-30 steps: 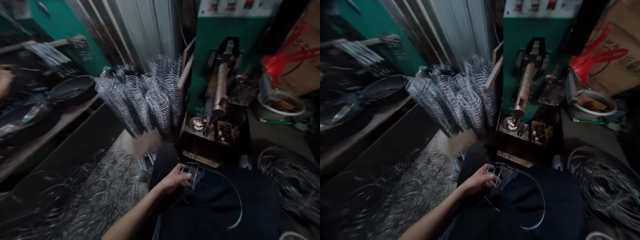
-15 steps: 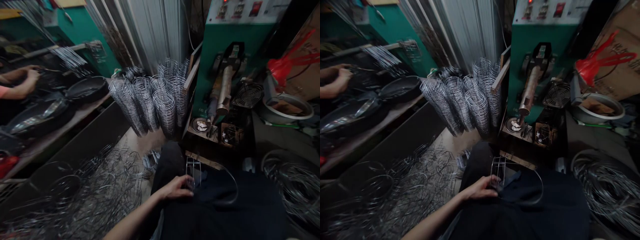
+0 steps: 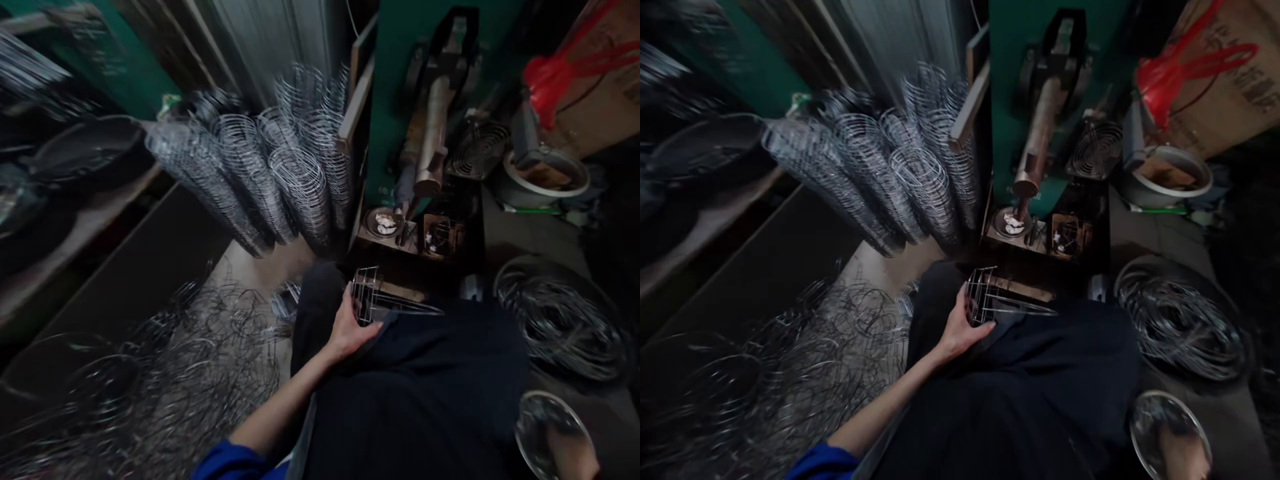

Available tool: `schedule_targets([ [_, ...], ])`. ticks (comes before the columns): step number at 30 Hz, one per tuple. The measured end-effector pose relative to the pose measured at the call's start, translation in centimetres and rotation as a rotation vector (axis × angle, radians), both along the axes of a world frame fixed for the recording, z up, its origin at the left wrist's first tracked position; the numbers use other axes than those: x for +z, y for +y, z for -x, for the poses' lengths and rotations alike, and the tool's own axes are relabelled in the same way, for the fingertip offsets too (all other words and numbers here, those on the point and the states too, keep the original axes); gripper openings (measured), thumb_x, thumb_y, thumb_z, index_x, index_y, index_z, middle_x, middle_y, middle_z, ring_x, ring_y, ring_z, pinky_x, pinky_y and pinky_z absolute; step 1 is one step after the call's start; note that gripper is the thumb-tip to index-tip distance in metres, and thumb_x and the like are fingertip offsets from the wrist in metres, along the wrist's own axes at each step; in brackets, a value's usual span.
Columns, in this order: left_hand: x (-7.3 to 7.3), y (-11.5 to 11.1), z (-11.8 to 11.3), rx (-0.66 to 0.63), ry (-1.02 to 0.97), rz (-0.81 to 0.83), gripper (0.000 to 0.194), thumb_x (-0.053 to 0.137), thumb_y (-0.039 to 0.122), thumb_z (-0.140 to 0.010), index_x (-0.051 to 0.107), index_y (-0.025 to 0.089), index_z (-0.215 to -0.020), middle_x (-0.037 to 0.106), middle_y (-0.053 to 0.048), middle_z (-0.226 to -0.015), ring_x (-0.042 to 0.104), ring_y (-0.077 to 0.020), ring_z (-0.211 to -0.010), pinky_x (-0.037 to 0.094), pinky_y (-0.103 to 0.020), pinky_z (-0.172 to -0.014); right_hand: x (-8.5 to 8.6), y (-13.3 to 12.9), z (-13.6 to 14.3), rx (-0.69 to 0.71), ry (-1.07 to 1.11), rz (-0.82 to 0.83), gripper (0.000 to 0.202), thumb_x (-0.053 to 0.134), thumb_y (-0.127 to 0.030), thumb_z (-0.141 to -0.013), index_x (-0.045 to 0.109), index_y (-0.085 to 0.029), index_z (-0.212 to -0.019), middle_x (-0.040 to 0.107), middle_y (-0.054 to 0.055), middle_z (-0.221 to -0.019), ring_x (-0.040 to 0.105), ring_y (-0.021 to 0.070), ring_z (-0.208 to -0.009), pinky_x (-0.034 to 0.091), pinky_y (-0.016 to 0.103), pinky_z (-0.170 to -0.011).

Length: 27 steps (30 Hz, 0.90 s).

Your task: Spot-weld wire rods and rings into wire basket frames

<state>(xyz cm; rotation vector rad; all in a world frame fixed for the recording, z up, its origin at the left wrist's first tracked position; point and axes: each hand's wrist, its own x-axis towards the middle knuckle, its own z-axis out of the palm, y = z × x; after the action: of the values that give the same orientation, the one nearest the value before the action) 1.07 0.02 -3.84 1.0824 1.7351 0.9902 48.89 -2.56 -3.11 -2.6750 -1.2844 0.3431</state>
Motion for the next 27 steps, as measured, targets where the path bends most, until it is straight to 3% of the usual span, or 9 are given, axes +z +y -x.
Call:
schedule_targets([
  [2,0.1,0.6,-0.5,0.043,-0.015,-0.002,0.104,0.080,0.037,-0.067,0.025,0.018,-0.152,0.061,-0.006,-0.106,0.061,-0.0167,-0.078,0.054,-0.033,-0.072,-0.2,2.0,-0.4,-0.076,0.015,-0.135,0.043,0.069,-0.054,-0.072,0.040,-0.033,-0.049,0.041,0.004,-0.045,0.058,0.0390,-0.049,0.041,0.051,-0.045],
  [4,0.3,1.6,-0.8,0.065,-0.009,-0.034,0.097,0.079,0.035,-0.068,0.029,0.017,-0.150,0.061,-0.006,-0.106,0.061,-0.0162,-0.077,0.054,-0.032,-0.069,1.2,5.2,1.4,0.043,0.167,-0.343,0.025,0.068,-0.050,-0.072,0.056,-0.034,-0.057,0.062,0.011,-0.060,0.068,0.0395,-0.067,0.049,0.055,-0.061],
  [6,0.6,2.7,-1.1,0.067,0.039,-0.088,0.097,0.080,0.032,-0.067,0.031,0.018,-0.149,0.062,-0.008,-0.110,0.063,-0.0193,-0.086,0.055,-0.034,-0.075,3.4,8.8,5.9,0.277,0.367,-0.463,0.020,0.068,-0.049,-0.077,0.071,-0.030,-0.083,0.074,0.014,-0.090,0.070,0.0350,-0.094,0.054,0.050,-0.082],
  [9,1.5,4.3,-1.1,0.079,0.126,-0.169,0.097,0.080,0.030,-0.065,0.032,0.017,-0.149,0.063,-0.010,-0.115,0.063,-0.0245,-0.102,0.055,-0.039,-0.087,6.2,13.3,15.2,0.802,0.616,-0.446,0.027,0.064,-0.042,-0.089,0.072,-0.026,-0.110,0.073,0.008,-0.111,0.068,0.0271,-0.105,0.051,0.046,-0.098],
  [11,2.1,5.3,-1.0,0.100,0.160,-0.210,0.094,0.080,0.029,-0.066,0.035,0.016,-0.148,0.064,-0.011,-0.117,0.063,-0.0259,-0.105,0.054,-0.041,-0.091,6.8,15.2,20.7,1.085,0.643,-0.463,0.021,0.059,-0.033,-0.095,0.072,-0.026,-0.110,0.073,0.006,-0.112,0.064,0.0248,-0.114,0.050,0.043,-0.099],
  [13,2.6,6.1,-0.7,0.124,0.185,-0.241,0.092,0.079,0.028,-0.066,0.037,0.015,-0.147,0.064,-0.012,-0.118,0.064,-0.0264,-0.106,0.053,-0.042,-0.094,6.6,16.3,24.3,1.247,0.589,-0.509,0.019,0.057,-0.027,-0.097,0.073,-0.025,-0.107,0.074,0.005,-0.107,0.062,0.0247,-0.117,0.049,0.043,-0.099],
  [16,3.0,7.1,-0.2,0.145,0.214,-0.280,0.092,0.079,0.028,-0.067,0.036,0.016,-0.148,0.063,-0.013,-0.124,0.063,-0.0274,-0.111,0.052,-0.043,-0.097,5.6,17.5,26.6,1.326,0.476,-0.557,0.019,0.055,-0.023,-0.098,0.072,-0.024,-0.106,0.075,0.005,-0.101,0.063,0.0254,-0.111,0.049,0.043,-0.094],
  [20,3.0,8.3,0.2,0.134,0.187,-0.316,0.095,0.081,0.029,-0.067,0.035,0.018,-0.149,0.059,-0.014,-0.133,0.059,-0.0294,-0.122,0.049,-0.044,-0.103,4.8,18.4,27.4,1.332,0.267,-0.561,0.020,0.057,-0.024,-0.098,0.071,-0.023,-0.111,0.075,0.005,-0.097,0.059,0.0255,-0.102,0.045,0.040,-0.084],
  [27,2.8,9.9,0.8,0.152,0.133,-0.264,0.109,0.084,0.033,-0.063,0.026,0.017,-0.154,0.055,-0.017,-0.136,0.055,-0.0324,-0.126,0.047,-0.048,-0.104,4.6,19.2,28.2,1.342,0.021,-0.570,0.030,0.058,-0.017,-0.095,0.066,-0.024,-0.122,0.074,0.006,-0.113,0.055,0.0280,-0.105,0.040,0.039,-0.080],
])
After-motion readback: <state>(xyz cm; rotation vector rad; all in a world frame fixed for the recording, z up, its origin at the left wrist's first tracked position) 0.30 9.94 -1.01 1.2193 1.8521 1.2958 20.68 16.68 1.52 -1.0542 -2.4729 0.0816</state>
